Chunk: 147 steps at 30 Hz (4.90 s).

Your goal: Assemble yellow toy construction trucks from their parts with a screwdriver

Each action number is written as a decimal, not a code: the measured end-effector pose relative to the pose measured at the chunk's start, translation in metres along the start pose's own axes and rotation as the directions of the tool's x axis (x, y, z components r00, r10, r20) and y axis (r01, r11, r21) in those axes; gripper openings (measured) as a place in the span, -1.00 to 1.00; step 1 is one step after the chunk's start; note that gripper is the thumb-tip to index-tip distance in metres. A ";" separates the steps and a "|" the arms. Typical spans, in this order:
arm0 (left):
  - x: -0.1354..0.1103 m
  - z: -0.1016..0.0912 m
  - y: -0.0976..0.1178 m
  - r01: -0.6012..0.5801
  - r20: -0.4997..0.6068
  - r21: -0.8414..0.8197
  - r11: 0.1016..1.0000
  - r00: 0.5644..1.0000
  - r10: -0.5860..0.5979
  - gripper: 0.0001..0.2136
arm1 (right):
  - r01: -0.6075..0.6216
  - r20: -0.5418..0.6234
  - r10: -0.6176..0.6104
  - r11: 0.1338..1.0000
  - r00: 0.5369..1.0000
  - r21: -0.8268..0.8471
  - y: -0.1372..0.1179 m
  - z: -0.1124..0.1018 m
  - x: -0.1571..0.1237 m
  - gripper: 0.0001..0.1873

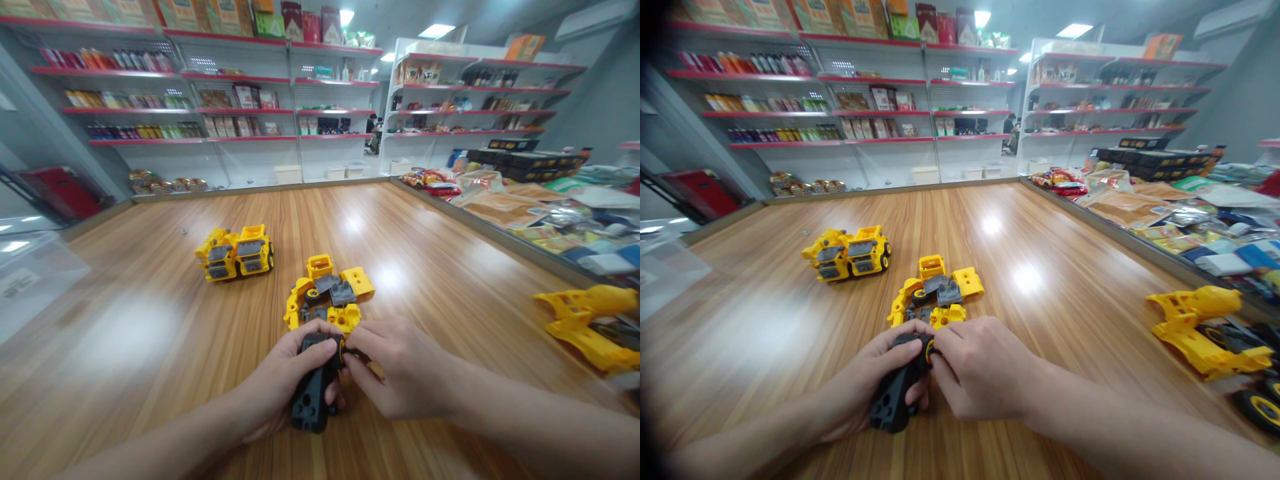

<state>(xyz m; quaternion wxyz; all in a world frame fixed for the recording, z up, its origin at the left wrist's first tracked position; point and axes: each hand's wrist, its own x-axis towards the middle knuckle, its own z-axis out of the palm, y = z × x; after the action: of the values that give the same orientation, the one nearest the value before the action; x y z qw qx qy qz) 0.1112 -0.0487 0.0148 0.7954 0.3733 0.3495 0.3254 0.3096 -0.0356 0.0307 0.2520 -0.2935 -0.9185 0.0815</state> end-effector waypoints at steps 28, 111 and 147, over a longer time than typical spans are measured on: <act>-0.009 -0.002 0.001 -0.123 -0.001 0.228 0.966 0.992 0.126 -0.69 | -0.071 0.064 0.067 0.995 0.996 0.067 -0.005 -0.005 0.001 -0.83; -0.001 -0.010 -0.007 -0.170 -0.024 0.042 0.985 0.985 0.171 -0.59 | 0.195 -0.125 -0.219 0.965 0.968 -0.176 -0.006 -0.013 0.000 -0.85; 0.002 -0.013 -0.011 -0.176 -0.049 0.080 0.981 0.982 0.180 -0.57 | 0.071 -0.192 -0.071 0.997 0.979 -0.007 -0.009 -0.003 0.000 -0.87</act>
<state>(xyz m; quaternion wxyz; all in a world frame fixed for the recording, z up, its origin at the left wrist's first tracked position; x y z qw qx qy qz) 0.1046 -0.0483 -0.0007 0.7383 0.4234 0.3489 0.3924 0.3066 -0.0430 0.0363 0.3422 -0.2670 -0.8998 0.0439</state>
